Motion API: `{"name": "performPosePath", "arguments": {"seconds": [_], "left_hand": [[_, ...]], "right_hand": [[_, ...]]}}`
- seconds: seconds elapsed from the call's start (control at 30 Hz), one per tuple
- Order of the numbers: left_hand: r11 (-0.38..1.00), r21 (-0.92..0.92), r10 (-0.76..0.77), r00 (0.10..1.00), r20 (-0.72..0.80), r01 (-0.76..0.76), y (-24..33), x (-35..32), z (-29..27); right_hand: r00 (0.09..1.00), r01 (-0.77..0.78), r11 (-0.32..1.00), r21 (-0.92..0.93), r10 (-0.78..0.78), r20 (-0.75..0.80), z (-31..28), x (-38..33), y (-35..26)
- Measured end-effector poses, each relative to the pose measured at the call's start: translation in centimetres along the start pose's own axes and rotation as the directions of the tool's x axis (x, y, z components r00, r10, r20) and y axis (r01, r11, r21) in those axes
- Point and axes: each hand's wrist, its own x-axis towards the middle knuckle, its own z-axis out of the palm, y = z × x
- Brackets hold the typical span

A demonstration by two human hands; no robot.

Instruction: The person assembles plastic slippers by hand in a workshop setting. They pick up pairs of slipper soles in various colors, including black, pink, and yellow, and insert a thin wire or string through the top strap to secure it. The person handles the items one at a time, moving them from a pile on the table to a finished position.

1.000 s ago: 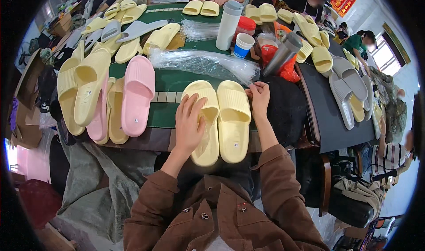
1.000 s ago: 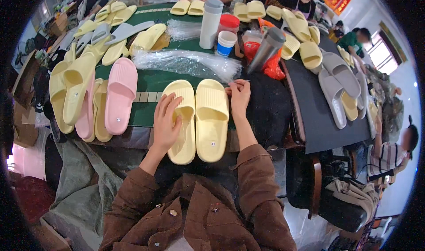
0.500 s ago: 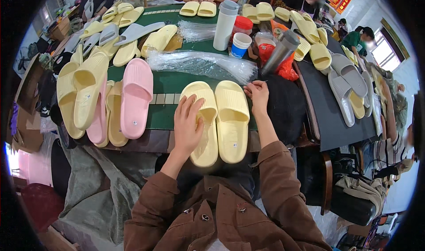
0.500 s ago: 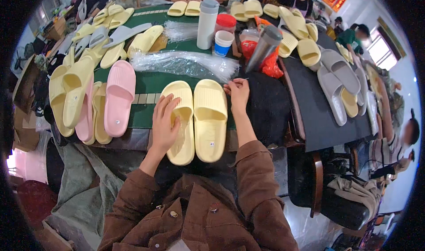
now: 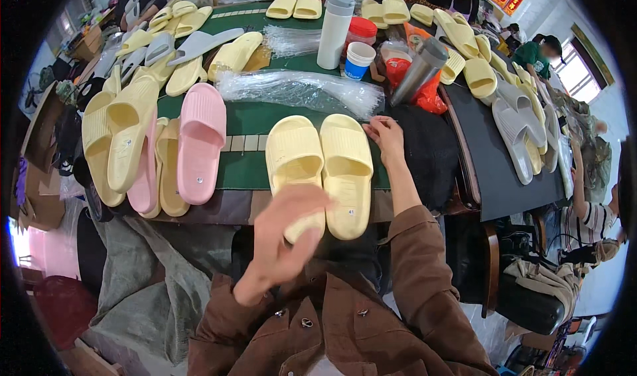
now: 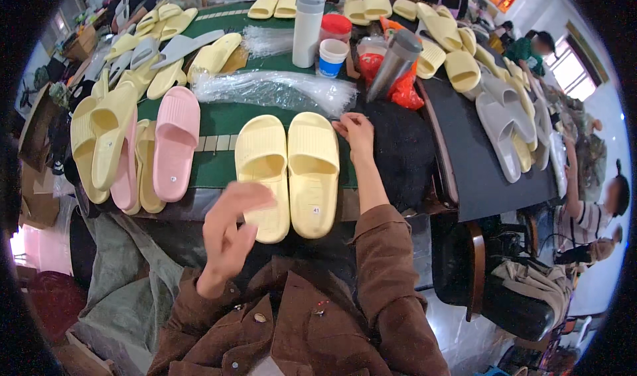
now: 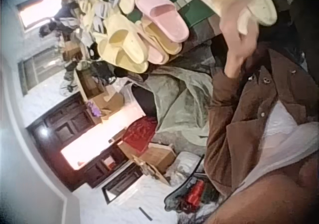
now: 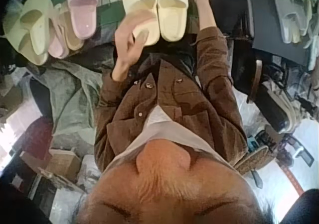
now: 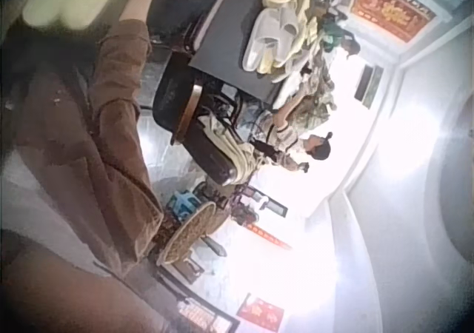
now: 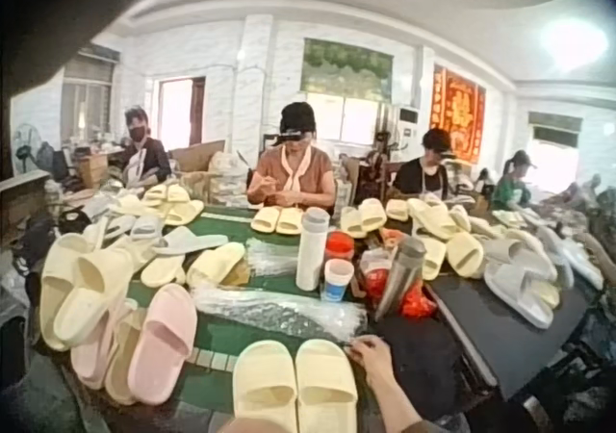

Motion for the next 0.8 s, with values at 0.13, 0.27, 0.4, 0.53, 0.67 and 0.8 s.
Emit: {"name": "performPosePath", "arguments": {"seconds": [0.13,0.27,0.4,0.53,0.67,0.8], "left_hand": [[0.794,-0.549,0.339,0.940,0.046,-0.260,5.3,1.4,1.0],[0.622,-0.744,0.357,0.934,-0.010,-0.245,8.9,2.1,2.5],[0.407,-0.810,0.482,0.852,-0.201,-0.422,8.8,2.6,4.5],[0.402,-0.802,0.458,0.856,-0.241,-0.441,8.8,2.6,4.9],[0.406,-0.792,0.463,0.850,-0.251,-0.455,8.9,2.5,5.0],[0.407,-0.757,0.498,0.819,-0.285,-0.511,8.4,3.0,5.3]], "right_hand": [[0.999,-0.042,0.999,0.028,0.041,0.035,0.3,-0.3,-0.5],[0.998,-0.051,0.999,0.010,0.050,0.041,-0.3,0.1,-0.4],[0.992,-0.094,0.994,0.064,0.089,0.085,-0.6,0.1,-0.6],[0.995,-0.072,0.989,0.131,0.062,0.076,-0.5,-0.5,-0.9],[1.000,0.007,0.997,0.078,-0.009,0.029,-0.6,-1.0,-0.6],[0.998,0.061,0.992,0.108,-0.063,0.019,-0.5,-0.8,0.1]]}}
